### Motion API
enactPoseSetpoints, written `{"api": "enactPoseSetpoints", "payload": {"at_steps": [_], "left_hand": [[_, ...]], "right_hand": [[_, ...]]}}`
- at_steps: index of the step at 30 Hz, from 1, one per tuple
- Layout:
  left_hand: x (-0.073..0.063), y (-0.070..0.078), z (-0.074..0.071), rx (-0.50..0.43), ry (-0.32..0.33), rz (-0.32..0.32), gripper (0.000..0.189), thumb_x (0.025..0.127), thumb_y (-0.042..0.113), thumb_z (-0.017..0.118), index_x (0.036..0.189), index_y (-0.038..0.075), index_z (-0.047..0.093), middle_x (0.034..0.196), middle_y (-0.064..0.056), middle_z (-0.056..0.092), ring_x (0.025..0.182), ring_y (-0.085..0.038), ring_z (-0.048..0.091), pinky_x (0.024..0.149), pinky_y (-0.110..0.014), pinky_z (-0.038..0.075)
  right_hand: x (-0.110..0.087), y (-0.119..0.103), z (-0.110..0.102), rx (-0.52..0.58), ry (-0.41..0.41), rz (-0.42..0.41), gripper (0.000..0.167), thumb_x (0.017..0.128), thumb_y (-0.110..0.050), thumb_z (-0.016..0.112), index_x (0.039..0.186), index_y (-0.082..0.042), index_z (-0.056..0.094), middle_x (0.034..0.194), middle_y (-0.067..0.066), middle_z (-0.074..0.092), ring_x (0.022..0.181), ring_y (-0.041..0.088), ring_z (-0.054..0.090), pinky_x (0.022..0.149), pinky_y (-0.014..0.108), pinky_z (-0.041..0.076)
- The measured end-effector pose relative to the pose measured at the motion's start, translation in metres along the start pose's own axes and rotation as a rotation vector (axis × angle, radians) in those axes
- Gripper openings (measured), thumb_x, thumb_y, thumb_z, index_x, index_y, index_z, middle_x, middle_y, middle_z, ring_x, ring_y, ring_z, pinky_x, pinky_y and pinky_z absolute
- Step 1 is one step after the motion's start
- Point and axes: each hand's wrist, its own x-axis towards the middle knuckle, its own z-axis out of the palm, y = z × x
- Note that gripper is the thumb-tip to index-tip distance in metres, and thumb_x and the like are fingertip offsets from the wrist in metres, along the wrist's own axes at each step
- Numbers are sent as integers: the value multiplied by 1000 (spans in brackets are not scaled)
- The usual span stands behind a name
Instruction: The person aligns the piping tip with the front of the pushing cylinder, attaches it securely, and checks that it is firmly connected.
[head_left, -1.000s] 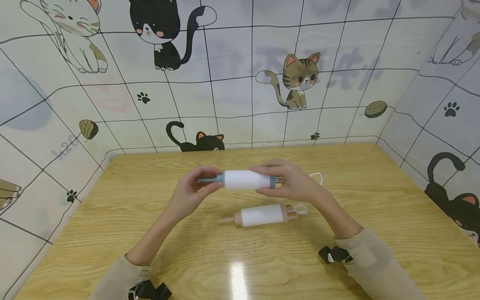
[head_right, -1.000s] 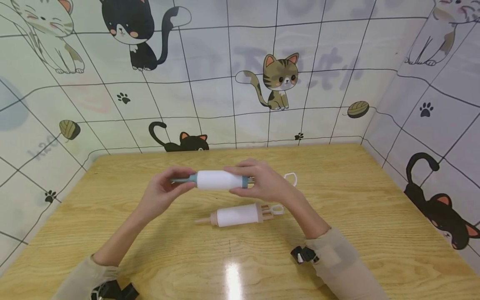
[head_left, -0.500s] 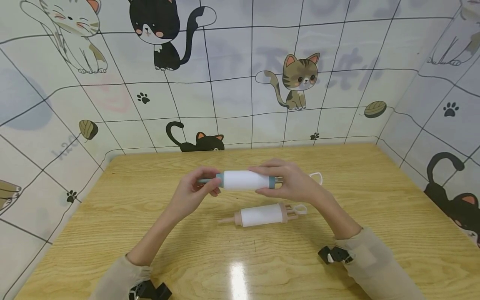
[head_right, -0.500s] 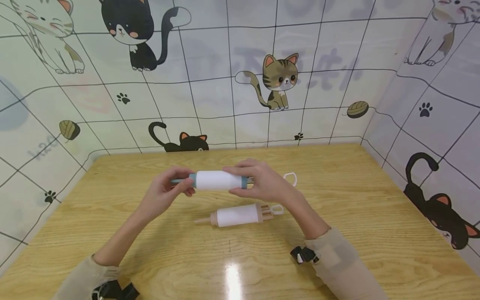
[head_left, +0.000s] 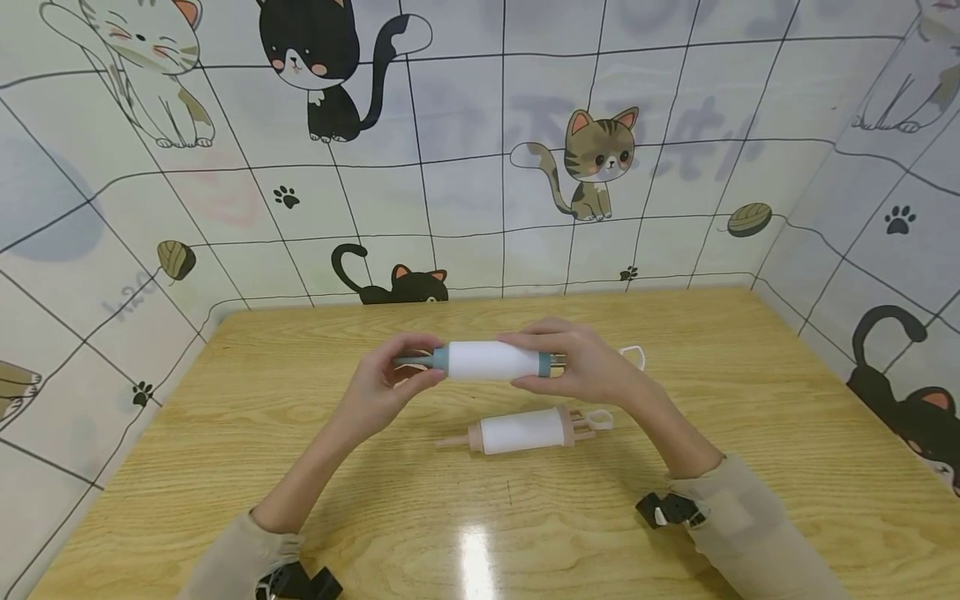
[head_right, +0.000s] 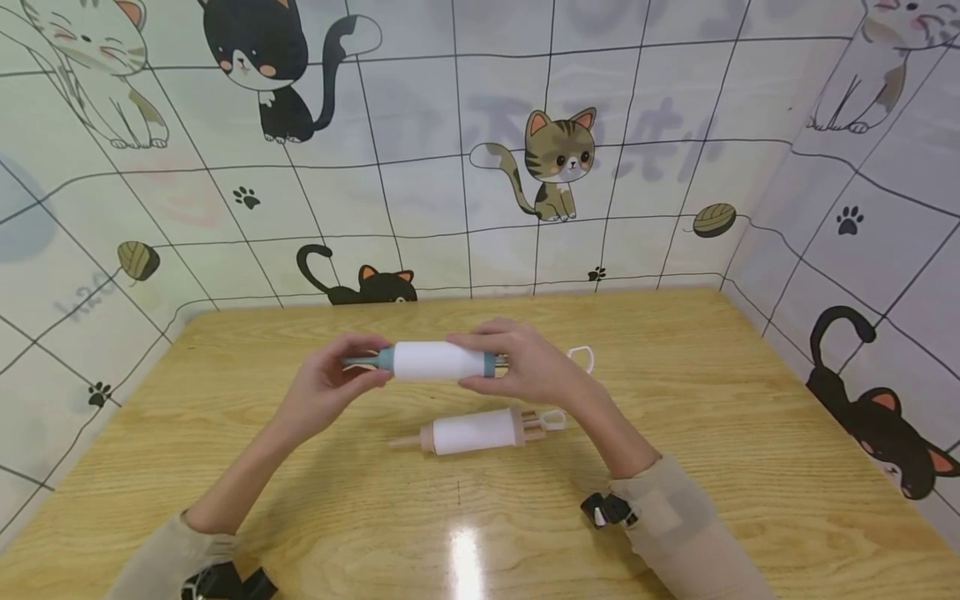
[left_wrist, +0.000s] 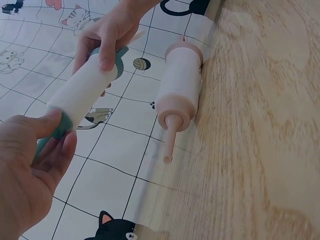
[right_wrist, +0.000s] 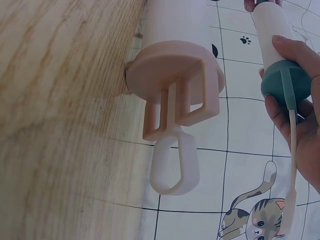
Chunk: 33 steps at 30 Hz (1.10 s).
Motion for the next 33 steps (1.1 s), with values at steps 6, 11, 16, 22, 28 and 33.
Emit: {"api": "enactPoseSetpoints", "payload": {"at_steps": [6, 11, 16, 22, 28, 33], "left_hand": [[0, 2, 1, -33, 4, 20, 34, 89, -9, 72, 121, -2, 62, 121, -15, 65, 106, -24, 64, 85, -37, 60], [0, 4, 1, -86, 1, 18, 25, 96, -4, 65, 120, -5, 62, 120, -17, 63, 103, -25, 64, 80, -35, 61], [1, 3, 0, -73, -22, -8, 23, 99, -2, 62, 122, -5, 60, 115, -21, 63, 92, -29, 68, 76, -41, 62], [0, 1, -1, -57, -65, -70, 23, 102, 2, 59, 123, -5, 60, 110, -22, 66, 83, -40, 69, 74, -43, 62], [0, 2, -1, -49, -62, -51, 23, 100, -1, 60, 122, -6, 61, 109, -22, 67, 83, -33, 70, 75, -39, 62], [0, 1, 0, -53, -63, -1, 23, 98, -5, 62, 121, -6, 61, 107, -22, 68, 83, -21, 71, 75, -35, 62]], "right_hand": [[-1, 0, 0, 4, 5, 1, 53, 83, -16, 86, 132, -9, 67, 119, 8, 70, 101, 21, 63, 70, 31, 57], [0, -1, 0, 5, 10, -5, 53, 83, -16, 86, 132, -9, 68, 119, 8, 70, 100, 20, 63, 70, 31, 57], [0, -1, 0, 1, 4, -11, 53, 83, -17, 85, 133, -10, 67, 119, 8, 70, 99, 20, 63, 70, 30, 57], [0, -1, 0, -4, -8, -8, 53, 84, -17, 85, 133, -9, 67, 120, 8, 70, 101, 20, 63, 71, 31, 57], [0, -1, -1, 2, -6, -11, 53, 84, -17, 85, 133, -9, 67, 120, 8, 70, 100, 20, 63, 72, 31, 58], [0, 0, 0, 4, -6, -9, 53, 83, -17, 85, 133, -10, 67, 120, 7, 70, 100, 20, 63, 72, 31, 58]]}}
